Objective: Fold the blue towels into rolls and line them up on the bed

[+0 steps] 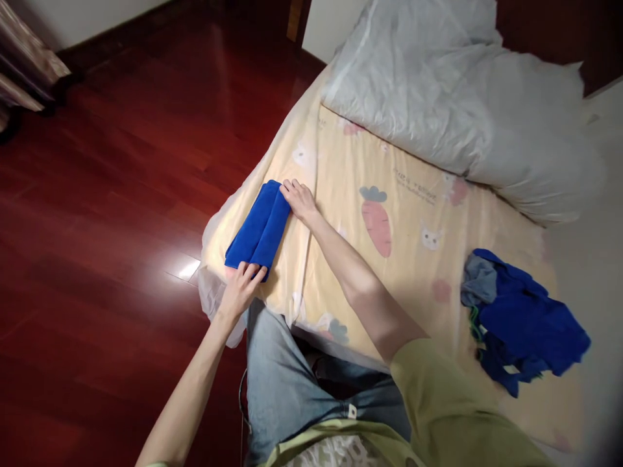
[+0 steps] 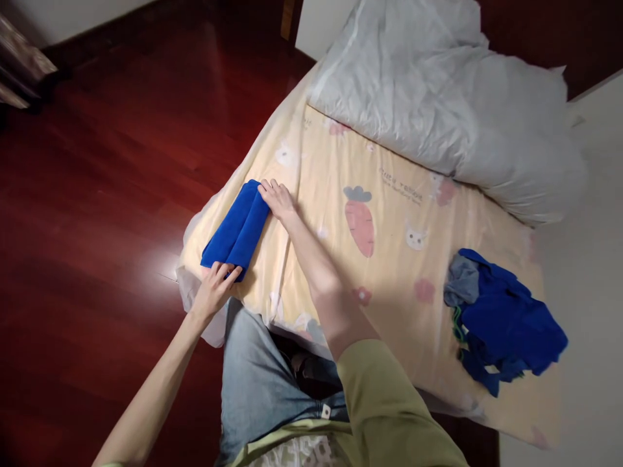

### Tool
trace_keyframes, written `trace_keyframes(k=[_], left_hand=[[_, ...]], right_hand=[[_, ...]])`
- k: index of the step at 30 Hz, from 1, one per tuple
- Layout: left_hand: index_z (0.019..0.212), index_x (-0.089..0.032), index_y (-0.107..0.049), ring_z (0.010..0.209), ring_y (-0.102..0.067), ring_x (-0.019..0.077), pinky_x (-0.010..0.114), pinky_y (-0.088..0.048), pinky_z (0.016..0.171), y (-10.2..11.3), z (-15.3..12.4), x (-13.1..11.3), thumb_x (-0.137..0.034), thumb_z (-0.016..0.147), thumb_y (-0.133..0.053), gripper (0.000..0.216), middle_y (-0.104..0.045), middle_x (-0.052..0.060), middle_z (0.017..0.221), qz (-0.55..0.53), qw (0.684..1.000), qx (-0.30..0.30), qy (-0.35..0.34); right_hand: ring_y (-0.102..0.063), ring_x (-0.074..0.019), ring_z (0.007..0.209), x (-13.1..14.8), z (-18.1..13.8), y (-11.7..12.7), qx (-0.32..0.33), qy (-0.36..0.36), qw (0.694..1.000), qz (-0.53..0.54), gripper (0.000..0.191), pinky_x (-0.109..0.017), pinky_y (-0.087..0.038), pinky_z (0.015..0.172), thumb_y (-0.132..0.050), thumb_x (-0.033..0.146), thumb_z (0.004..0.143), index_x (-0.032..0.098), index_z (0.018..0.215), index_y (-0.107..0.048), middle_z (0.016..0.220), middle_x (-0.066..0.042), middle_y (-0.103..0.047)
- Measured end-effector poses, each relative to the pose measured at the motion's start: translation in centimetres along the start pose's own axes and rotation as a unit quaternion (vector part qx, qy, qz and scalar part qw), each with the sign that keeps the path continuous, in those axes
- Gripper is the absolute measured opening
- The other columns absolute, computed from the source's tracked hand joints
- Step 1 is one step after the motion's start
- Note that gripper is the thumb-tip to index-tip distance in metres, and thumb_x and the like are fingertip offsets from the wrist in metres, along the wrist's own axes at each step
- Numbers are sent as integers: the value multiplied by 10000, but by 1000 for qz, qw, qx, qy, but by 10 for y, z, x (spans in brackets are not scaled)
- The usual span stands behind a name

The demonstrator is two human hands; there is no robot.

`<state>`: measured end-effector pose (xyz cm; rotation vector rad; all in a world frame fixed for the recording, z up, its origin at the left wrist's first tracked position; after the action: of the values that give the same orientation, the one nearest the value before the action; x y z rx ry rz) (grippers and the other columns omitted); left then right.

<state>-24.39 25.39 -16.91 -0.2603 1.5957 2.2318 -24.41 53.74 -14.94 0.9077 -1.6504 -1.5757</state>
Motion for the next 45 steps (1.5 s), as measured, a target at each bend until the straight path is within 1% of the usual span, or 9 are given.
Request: trace_keyframes(k=[8, 12, 16, 20, 23, 27, 31, 37, 45], left_hand=[[1334, -221, -677, 980, -564, 313, 485, -530, 886, 3, -1, 12, -137, 950, -503, 430, -663, 157, 1156, 27, 996, 10, 84], [1318, -185, -676, 988, -569, 326, 482, -516, 884, 12, 3, 8, -113, 924, -488, 443, -663, 172, 1163, 71, 988, -15, 136], [1349, -132, -641, 1105, -584, 381, 527, -495, 928, 23, 4, -12, -139, 901, -521, 464, -644, 220, 1221, 102, 978, -5, 183], [1470, -149, -544, 1304, -530, 413, 572, -472, 1021, 30, 4, -68, -138, 915, -524, 555, -570, 242, 1417, 82, 984, -33, 156], [1436, -205, -554, 1291, -549, 373, 544, -483, 1026, 11, 12, -137, -159, 958, -517, 481, -594, 209, 1398, 26, 997, -28, 61], [1154, -209, -648, 1050, -627, 304, 438, -506, 904, -52, 36, -236, -206, 1017, -484, 214, -691, 143, 1100, -55, 991, 95, -71], [957, -208, -639, 973, -631, 284, 404, -471, 869, -117, 74, -302, -247, 1040, -459, 201, -691, 110, 940, -71, 975, 191, -87], [898, -188, -705, 1010, -673, 290, 377, -429, 861, -179, 109, -330, -263, 994, -516, 224, -759, 127, 957, -52, 977, 204, -23], [854, -204, -726, 948, -703, 272, 358, -421, 842, -191, 108, -324, -291, 987, -501, 274, -782, 113, 909, -15, 986, 163, -12]], right_hand=[[-509, -287, 1369, -5, -13, -6, 0, -38, 995, 96, 449, -463, -487, 1112, -432, 18, 1002, 139, 1411, -570, 1460, -163, -581], [-394, -291, 1534, 11, -37, -3, 18, -5, 983, 185, 745, -457, -368, 1272, -580, -62, 859, 71, 1576, -429, 1689, -194, -364], [-256, -255, 1628, 30, -120, 18, -40, 8, 951, 308, 733, -443, -243, 1345, -550, 12, 926, 125, 1632, -389, 1757, -151, -250], [-411, -223, 1556, 30, -269, 28, -133, -53, 897, 418, 561, -448, -357, 1299, -546, 201, 1013, 269, 1568, -505, 1659, -81, -460], [-616, -253, 1362, 12, -403, 13, -210, -185, 843, 460, 389, -471, -487, 1192, -566, 286, 1003, 278, 1376, -674, 1433, -93, -673], [-750, -273, 1025, -9, -587, -26, -301, -422, 715, 470, 233, -454, -624, 940, -619, 378, 938, 267, 1071, -775, 1081, -83, -789], [-758, -292, 822, -10, -708, -56, -348, -540, 599, 479, 240, -456, -657, 777, -712, 504, 830, 273, 859, -765, 888, -73, -783], [-748, -264, 678, -30, -732, -72, -433, -551, 456, 549, 384, -432, -658, 678, -750, 612, 769, 255, 908, -714, 868, -65, -775], [-741, -176, 805, -145, -755, -25, -562, -537, 354, 520, 545, -348, -609, 815, -781, 542, 791, 234, 1212, -626, 1098, -76, -770]])
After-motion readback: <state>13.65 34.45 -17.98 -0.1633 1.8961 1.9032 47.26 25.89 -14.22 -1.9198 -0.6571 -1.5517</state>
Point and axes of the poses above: each hand's wrist, its own z-axis towards the middle knuckle, its own y-axis out of the back of the hand, x = y × z, the point moved 9 cm from there along z, towards the middle knuckle
